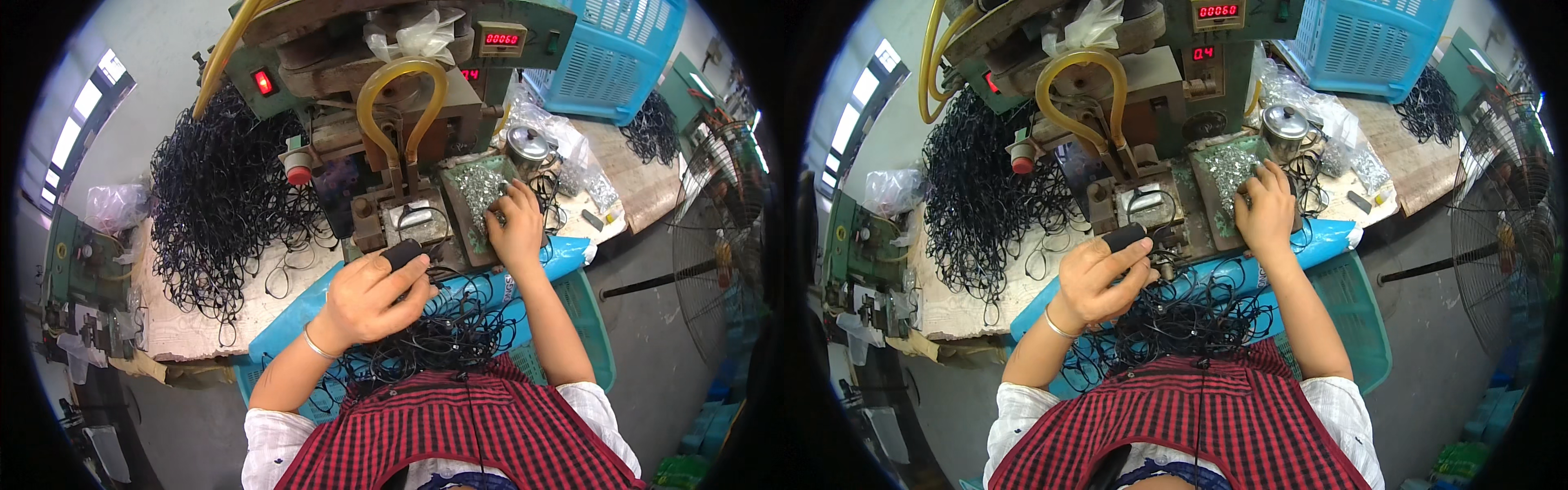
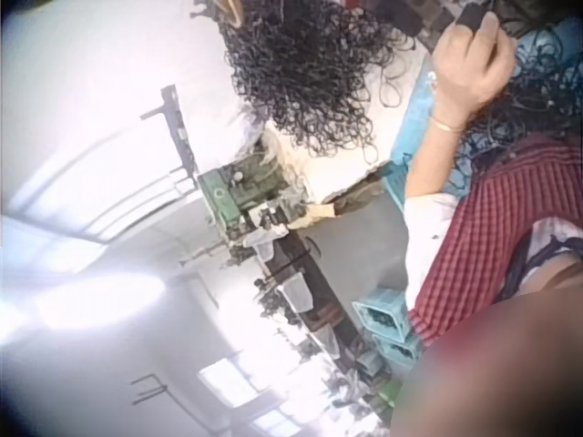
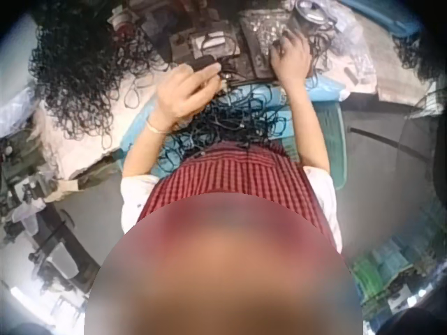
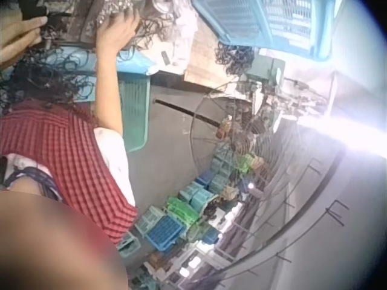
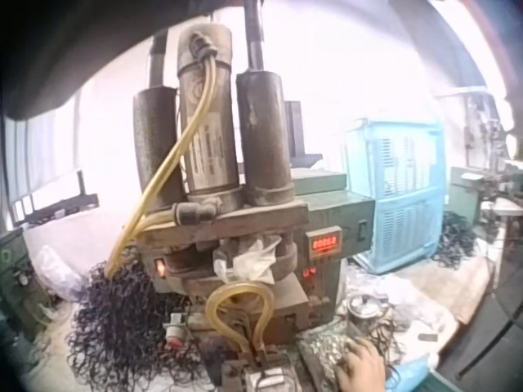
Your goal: The person repeatedly picks black wires and small metallic parts, inserts them into a press machine, and removes the assembled components. The process is continuous and repetitive, with the person handling wires and parts one at a time.
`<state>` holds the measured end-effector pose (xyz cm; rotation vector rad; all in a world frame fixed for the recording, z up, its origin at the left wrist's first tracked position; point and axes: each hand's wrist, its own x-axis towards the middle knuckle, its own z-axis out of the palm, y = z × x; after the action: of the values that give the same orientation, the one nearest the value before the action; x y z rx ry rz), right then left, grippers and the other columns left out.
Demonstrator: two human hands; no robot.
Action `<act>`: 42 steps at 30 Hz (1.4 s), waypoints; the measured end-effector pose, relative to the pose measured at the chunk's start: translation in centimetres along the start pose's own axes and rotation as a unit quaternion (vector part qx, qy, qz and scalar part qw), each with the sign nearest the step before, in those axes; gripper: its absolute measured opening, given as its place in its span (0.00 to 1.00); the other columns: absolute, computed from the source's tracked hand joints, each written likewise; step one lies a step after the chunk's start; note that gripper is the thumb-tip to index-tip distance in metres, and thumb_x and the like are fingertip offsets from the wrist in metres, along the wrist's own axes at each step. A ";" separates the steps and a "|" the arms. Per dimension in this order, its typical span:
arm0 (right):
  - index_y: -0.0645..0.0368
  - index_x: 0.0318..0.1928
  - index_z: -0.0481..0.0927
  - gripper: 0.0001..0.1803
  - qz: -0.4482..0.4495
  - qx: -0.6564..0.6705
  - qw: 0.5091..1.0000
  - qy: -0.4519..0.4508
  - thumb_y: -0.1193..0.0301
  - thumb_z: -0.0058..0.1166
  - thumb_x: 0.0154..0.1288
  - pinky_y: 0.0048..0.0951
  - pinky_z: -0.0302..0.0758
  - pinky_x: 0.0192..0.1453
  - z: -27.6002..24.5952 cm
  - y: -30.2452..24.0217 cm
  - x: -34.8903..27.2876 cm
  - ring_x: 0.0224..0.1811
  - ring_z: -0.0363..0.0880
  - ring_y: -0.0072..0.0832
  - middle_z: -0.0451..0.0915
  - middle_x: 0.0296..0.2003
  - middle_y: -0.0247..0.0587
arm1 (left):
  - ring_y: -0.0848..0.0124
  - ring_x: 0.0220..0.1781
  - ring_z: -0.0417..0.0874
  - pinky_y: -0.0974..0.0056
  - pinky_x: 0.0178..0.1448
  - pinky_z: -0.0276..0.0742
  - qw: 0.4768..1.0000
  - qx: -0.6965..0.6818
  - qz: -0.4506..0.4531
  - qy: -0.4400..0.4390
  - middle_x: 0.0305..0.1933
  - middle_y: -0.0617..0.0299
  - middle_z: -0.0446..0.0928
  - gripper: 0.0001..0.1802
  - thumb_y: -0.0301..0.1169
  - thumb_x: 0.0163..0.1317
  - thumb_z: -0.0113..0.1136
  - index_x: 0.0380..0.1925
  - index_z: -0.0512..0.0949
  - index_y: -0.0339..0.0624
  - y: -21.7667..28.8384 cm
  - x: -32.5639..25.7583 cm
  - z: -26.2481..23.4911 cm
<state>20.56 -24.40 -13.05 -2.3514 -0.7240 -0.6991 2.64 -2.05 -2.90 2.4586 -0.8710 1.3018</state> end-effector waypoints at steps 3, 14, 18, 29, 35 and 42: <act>0.59 0.34 0.85 0.08 0.045 0.045 0.998 0.022 0.71 0.70 0.55 0.47 0.75 0.62 -0.9 -0.6 1.3 0.60 0.79 0.50 0.84 0.49 0.52 | 0.70 0.24 0.76 0.67 0.25 0.71 0.999 -0.033 -0.020 -0.014 0.46 0.58 0.87 0.13 0.30 0.49 0.78 0.33 0.83 0.44 -0.3 0.2 -0.5; 0.59 0.41 0.85 0.11 0.014 -0.068 0.997 -0.046 0.71 0.68 0.58 0.53 0.76 0.62 0.9 -1.4 0.4 0.72 0.69 0.53 0.77 0.62 0.54 | 0.67 0.28 0.78 0.63 0.33 0.77 0.995 -0.060 -0.080 0.018 0.51 0.60 0.87 0.14 0.30 0.52 0.77 0.38 0.83 0.44 0.9 -1.4 -0.1; 0.62 0.37 0.86 0.06 -0.013 -0.021 1.000 0.010 0.73 0.65 0.61 0.49 0.77 0.61 0.6 -1.6 0.6 0.60 0.79 0.53 0.83 0.52 0.54 | 0.61 0.50 0.86 0.53 0.63 0.84 0.985 0.063 -0.154 0.038 0.55 0.56 0.84 0.11 0.26 0.61 0.67 0.44 0.85 0.41 2.5 -4.8 -4.0; 0.61 0.42 0.90 0.08 0.162 0.182 0.970 -0.015 0.72 0.67 0.64 0.35 0.79 0.52 1.0 -1.8 1.2 0.44 0.87 0.38 0.89 0.41 0.46 | 0.53 0.47 0.80 0.51 0.50 0.77 0.746 0.357 -0.508 -0.241 0.42 0.53 0.81 0.18 0.45 0.57 0.73 0.33 0.87 0.40 -7.6 -15.9 -4.3; 0.64 0.45 0.90 0.09 0.198 0.216 0.956 -0.015 0.74 0.67 0.66 0.27 0.79 0.52 -2.8 -0.8 -1.1 0.44 0.86 0.26 0.89 0.39 0.41 | 0.65 0.35 0.81 0.60 0.40 0.76 0.781 0.156 -0.603 0.030 0.35 0.58 0.81 0.08 0.31 0.67 0.67 0.36 0.84 0.37 -6.7 -18.8 -4.1; 0.64 0.42 0.90 0.08 0.079 0.351 0.930 -0.072 0.76 0.68 0.61 0.25 0.78 0.52 -5.1 -9.8 4.9 0.43 0.85 0.24 0.89 0.40 0.38 | 0.80 0.38 0.76 0.74 0.44 0.74 0.791 -0.212 -0.530 0.221 0.39 0.67 0.78 0.03 0.24 0.75 0.60 0.44 0.79 0.37 -3.2 -7.6 -2.0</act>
<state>16.35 -19.38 -2.89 -1.7739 -0.6915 -0.1448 -0.12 4.42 -7.64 1.6395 0.3289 0.9721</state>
